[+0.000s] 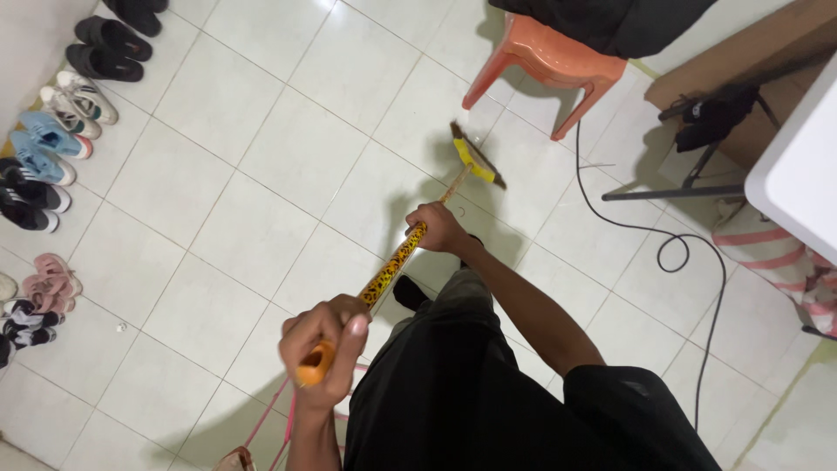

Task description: The person sweeps the floor using a broom, pushing debris along the tiled surface and into a pile under and around furniture.

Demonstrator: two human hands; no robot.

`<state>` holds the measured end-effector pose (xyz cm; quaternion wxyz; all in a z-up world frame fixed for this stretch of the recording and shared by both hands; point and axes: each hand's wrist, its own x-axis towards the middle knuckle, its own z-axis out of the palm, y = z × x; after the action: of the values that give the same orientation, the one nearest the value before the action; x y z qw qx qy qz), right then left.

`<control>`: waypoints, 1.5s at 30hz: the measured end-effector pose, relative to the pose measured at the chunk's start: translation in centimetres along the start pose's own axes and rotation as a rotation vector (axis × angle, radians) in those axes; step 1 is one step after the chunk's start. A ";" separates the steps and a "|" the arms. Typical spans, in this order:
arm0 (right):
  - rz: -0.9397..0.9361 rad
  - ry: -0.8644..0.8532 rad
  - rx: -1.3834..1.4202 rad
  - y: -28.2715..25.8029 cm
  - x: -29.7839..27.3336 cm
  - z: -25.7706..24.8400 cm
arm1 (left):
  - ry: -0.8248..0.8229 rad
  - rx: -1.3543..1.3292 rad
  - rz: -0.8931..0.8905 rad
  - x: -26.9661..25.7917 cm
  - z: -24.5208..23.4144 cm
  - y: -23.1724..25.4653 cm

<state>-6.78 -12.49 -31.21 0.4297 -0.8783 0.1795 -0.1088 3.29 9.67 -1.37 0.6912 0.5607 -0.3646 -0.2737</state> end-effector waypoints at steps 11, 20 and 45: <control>0.006 -0.040 -0.021 4.1 0.5 -12.1 | -0.010 -0.068 -0.013 5.3 7.5 -1.1; -0.064 -0.091 -0.068 15.5 1.8 -13.7 | 0.092 0.001 -0.173 8.3 14.7 -6.3; 0.093 -0.100 0.024 4.0 4.1 2.0 | 0.037 0.169 -0.208 5.8 0.4 -1.8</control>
<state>-3.23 -15.00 -35.47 0.4531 -0.8681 0.1974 -0.0469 6.41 4.51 -1.99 0.6159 0.6568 -0.3134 -0.3017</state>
